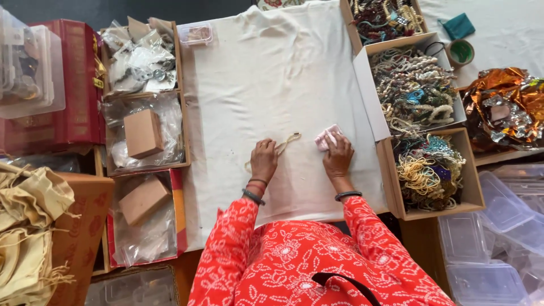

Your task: The person wipes a white cloth on a table, then picks up a gold-colored bracelet and places it into a small plastic bag. They then place the bagged bracelet into a small beige pouch and finally put the pouch into a clear plastic container.

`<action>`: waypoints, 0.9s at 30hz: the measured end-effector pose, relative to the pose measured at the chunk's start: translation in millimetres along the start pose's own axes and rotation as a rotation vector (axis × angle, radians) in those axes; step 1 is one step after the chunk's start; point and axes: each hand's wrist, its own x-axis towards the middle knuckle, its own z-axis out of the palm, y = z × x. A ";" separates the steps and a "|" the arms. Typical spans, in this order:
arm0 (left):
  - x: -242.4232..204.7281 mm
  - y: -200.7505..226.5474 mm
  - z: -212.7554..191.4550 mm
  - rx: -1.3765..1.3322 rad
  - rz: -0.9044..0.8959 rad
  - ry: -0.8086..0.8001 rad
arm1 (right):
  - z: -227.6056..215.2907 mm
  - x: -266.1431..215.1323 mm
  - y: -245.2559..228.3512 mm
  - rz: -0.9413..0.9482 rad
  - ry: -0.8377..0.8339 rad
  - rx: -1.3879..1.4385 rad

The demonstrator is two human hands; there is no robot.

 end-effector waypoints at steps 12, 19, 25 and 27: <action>32.7 15.6 55.3 0.353 0.137 -0.228 | -5.1 2.7 -7.7 0.021 0.039 -0.045; 79.3 52.8 26.2 0.104 -0.107 -0.285 | -2.0 1.8 -5.3 0.021 0.031 -0.053; 108.0 136.0 -90.1 -0.582 -0.079 -0.034 | -1.1 1.1 -4.0 0.022 0.017 -0.055; 96.5 129.1 -106.7 -0.691 -0.037 0.018 | -0.5 1.3 -3.9 0.017 0.011 -0.061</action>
